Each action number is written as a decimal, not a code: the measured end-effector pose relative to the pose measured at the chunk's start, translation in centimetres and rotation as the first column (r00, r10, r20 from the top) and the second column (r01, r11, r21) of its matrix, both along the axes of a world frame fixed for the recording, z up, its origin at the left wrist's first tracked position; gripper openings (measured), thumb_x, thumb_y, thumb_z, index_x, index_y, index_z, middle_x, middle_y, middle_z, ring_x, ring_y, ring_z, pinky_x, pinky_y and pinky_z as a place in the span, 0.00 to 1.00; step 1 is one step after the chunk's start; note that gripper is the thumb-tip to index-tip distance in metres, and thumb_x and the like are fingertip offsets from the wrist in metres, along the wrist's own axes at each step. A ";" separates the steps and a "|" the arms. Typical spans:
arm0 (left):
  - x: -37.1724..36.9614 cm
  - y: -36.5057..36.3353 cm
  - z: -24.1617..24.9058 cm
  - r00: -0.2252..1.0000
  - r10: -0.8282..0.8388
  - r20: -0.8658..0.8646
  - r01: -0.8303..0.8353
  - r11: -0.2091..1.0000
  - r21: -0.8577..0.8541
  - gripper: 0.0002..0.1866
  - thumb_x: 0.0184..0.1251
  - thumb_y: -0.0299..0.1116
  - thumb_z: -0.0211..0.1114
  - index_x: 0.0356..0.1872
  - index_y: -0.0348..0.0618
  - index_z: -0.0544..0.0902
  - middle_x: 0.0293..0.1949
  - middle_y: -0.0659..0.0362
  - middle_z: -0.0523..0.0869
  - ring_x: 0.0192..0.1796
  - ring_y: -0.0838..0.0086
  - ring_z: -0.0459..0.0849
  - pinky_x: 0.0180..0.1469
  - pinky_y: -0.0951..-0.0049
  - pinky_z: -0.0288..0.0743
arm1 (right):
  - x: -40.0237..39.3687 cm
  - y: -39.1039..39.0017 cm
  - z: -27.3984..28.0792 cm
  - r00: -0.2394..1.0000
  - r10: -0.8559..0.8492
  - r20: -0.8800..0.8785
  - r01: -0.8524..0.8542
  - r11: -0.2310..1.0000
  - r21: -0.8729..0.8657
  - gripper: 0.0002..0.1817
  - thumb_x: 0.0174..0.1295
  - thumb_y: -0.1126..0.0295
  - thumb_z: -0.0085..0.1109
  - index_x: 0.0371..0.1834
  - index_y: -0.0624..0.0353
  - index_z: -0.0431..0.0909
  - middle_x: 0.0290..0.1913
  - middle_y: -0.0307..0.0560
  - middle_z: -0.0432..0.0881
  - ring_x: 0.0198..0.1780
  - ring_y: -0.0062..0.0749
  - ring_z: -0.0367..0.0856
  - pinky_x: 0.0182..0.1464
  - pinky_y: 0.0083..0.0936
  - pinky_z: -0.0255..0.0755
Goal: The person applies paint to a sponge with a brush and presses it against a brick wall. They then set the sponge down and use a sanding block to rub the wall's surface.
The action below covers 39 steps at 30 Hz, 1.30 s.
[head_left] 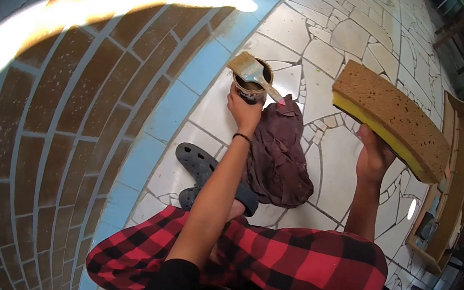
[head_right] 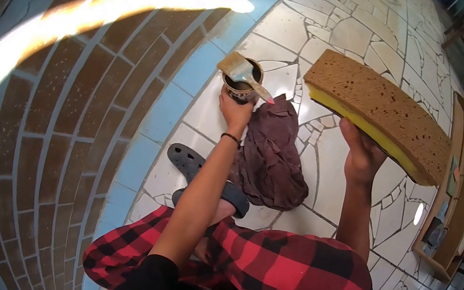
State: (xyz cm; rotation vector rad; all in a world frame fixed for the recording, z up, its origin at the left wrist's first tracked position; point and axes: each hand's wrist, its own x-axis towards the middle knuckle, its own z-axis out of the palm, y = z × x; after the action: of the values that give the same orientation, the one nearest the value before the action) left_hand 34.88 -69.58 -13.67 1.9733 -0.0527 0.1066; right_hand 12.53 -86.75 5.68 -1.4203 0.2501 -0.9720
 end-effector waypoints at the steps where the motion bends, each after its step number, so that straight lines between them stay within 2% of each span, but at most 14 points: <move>1: 0.6 0.4 -0.3 0.997 -0.081 -0.007 0.081 0.997 0.010 0.52 0.47 0.38 0.85 0.76 0.43 0.67 0.67 0.43 0.76 0.71 0.42 0.72 0.74 0.47 0.67 | -0.4 -0.5 -0.5 1.000 0.022 0.011 -0.022 1.000 0.000 0.22 0.63 0.85 0.70 0.61 0.64 0.83 0.57 0.44 0.88 0.61 0.28 0.83 0.69 0.30 0.71; 8: -13.2 4.4 6.7 0.842 -0.414 -0.346 0.539 0.673 0.506 0.70 0.38 0.74 0.82 0.83 0.50 0.62 0.73 0.30 0.70 0.72 0.31 0.72 0.72 0.42 0.73 | -1.5 -1.1 -1.4 0.997 -0.071 -0.031 0.072 0.995 0.063 0.25 0.62 0.85 0.72 0.64 0.62 0.80 0.58 0.44 0.87 0.61 0.29 0.83 0.69 0.29 0.71; 15: -14.8 1.5 2.5 0.641 -0.697 -0.320 0.731 0.430 0.530 0.38 0.43 0.32 0.83 0.62 0.47 0.81 0.62 0.33 0.79 0.56 0.38 0.84 0.57 0.49 0.85 | -2.3 -0.1 -0.3 0.977 -0.208 -0.042 0.210 0.976 0.051 0.20 0.64 0.81 0.70 0.59 0.64 0.79 0.49 0.44 0.84 0.49 0.29 0.80 0.50 0.29 0.74; 17: -13.0 -2.2 0.8 0.593 -0.770 -0.236 0.778 0.473 0.414 0.19 0.47 0.30 0.80 0.42 0.38 0.87 0.51 0.36 0.86 0.46 0.44 0.89 0.53 0.58 0.86 | -3.0 -0.1 0.1 0.984 -0.179 -0.016 0.179 0.983 0.034 0.19 0.64 0.82 0.69 0.58 0.64 0.79 0.49 0.45 0.85 0.48 0.29 0.81 0.50 0.30 0.74; 19: -12.9 -6.6 3.1 0.627 -0.779 -0.023 0.774 0.620 0.126 0.19 0.51 0.32 0.80 0.45 0.40 0.88 0.41 0.43 0.89 0.47 0.50 0.89 0.55 0.63 0.85 | -3.7 -0.3 0.3 0.988 -0.152 0.034 0.151 0.988 0.031 0.17 0.65 0.83 0.68 0.57 0.64 0.80 0.47 0.45 0.85 0.47 0.30 0.80 0.51 0.32 0.74; 22: -15.5 -10.8 10.0 0.313 -0.946 -0.080 0.570 0.254 -0.781 0.40 0.69 0.41 0.78 0.77 0.44 0.70 0.70 0.51 0.80 0.67 0.64 0.82 0.65 0.61 0.80 | -4.4 0.0 1.0 0.972 -0.221 0.078 0.214 0.973 0.088 0.17 0.64 0.78 0.72 0.55 0.67 0.82 0.47 0.45 0.84 0.46 0.29 0.81 0.48 0.27 0.75; 23: -16.7 -11.1 12.7 0.269 -0.946 -0.182 0.492 0.297 -0.819 0.46 0.72 0.40 0.76 0.84 0.45 0.58 0.77 0.45 0.72 0.76 0.58 0.75 0.73 0.61 0.73 | -4.7 -0.1 1.4 0.970 -0.228 0.089 0.220 0.971 0.093 0.17 0.64 0.78 0.72 0.55 0.67 0.82 0.48 0.45 0.84 0.46 0.29 0.81 0.48 0.27 0.75; 24: -17.4 -10.3 15.8 0.231 -0.949 -0.217 0.541 0.310 -0.782 0.46 0.73 0.41 0.75 0.85 0.43 0.57 0.81 0.45 0.64 0.82 0.55 0.66 0.79 0.61 0.66 | -5.3 -0.2 1.7 0.967 -0.235 0.095 0.226 0.969 0.098 0.18 0.64 0.78 0.72 0.56 0.67 0.81 0.48 0.45 0.84 0.46 0.29 0.81 0.48 0.27 0.75; 26: -18.9 -11.9 10.8 0.403 -0.903 0.150 0.816 0.281 -0.506 0.38 0.71 0.40 0.76 0.77 0.41 0.70 0.68 0.45 0.82 0.68 0.62 0.83 0.66 0.66 0.79 | -6.3 0.0 2.7 0.967 -0.243 0.077 0.236 0.968 0.091 0.17 0.64 0.78 0.71 0.55 0.67 0.81 0.48 0.45 0.84 0.46 0.28 0.80 0.49 0.27 0.74; 30: -16.3 -2.8 15.2 0.614 -0.789 0.002 0.783 0.609 -0.126 0.10 0.71 0.33 0.73 0.46 0.37 0.88 0.22 0.58 0.86 0.21 0.81 0.80 0.26 0.73 0.73 | -6.3 1.4 6.1 0.987 -0.156 0.034 0.152 0.983 0.105 0.17 0.63 0.78 0.72 0.54 0.67 0.83 0.45 0.43 0.84 0.45 0.27 0.80 0.49 0.25 0.73; 31: -15.0 -0.8 15.7 0.608 -0.791 -0.075 0.786 0.612 -0.084 0.10 0.70 0.34 0.73 0.43 0.38 0.89 0.24 0.54 0.86 0.23 0.76 0.80 0.28 0.70 0.72 | -6.3 1.5 7.2 0.995 -0.102 -0.009 0.102 0.991 0.090 0.17 0.63 0.78 0.72 0.55 0.67 0.83 0.45 0.43 0.84 0.45 0.27 0.80 0.49 0.25 0.73; 32: -13.3 1.5 16.2 0.557 -0.818 0.144 0.814 0.572 0.098 0.14 0.67 0.41 0.75 0.40 0.39 0.90 0.24 0.51 0.86 0.24 0.69 0.81 0.31 0.66 0.75 | -6.0 1.4 8.4 0.997 -0.052 -0.050 0.055 0.996 0.071 0.18 0.63 0.78 0.72 0.56 0.67 0.83 0.45 0.42 0.84 0.45 0.27 0.80 0.49 0.24 0.72; 36: -7.7 13.3 24.7 0.497 -0.755 -0.428 0.626 -0.030 0.779 0.34 0.56 0.70 0.68 0.34 0.43 0.92 0.35 0.45 0.92 0.41 0.47 0.92 0.44 0.49 0.83 | -3.8 2.7 13.9 0.991 0.114 0.063 -0.106 0.987 -0.121 0.14 0.61 0.79 0.75 0.49 0.66 0.86 0.45 0.41 0.88 0.47 0.24 0.84 0.51 0.24 0.77; 39: -8.2 20.7 35.5 0.516 -0.751 -0.411 0.444 -0.176 0.878 0.21 0.61 0.53 0.71 0.35 0.43 0.89 0.35 0.49 0.90 0.44 0.51 0.90 0.46 0.54 0.82 | -2.1 2.1 17.4 0.977 0.199 -0.075 -0.211 0.855 -0.474 0.19 0.58 0.77 0.79 0.52 0.66 0.85 0.43 0.41 0.89 0.40 0.22 0.86 0.43 0.22 0.78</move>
State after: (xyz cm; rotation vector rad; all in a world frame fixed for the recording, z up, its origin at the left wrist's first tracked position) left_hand 26.67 -48.84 21.79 2.8950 -1.7490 -0.4831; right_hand 10.43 -84.68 23.06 -1.8701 -0.1410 -0.8724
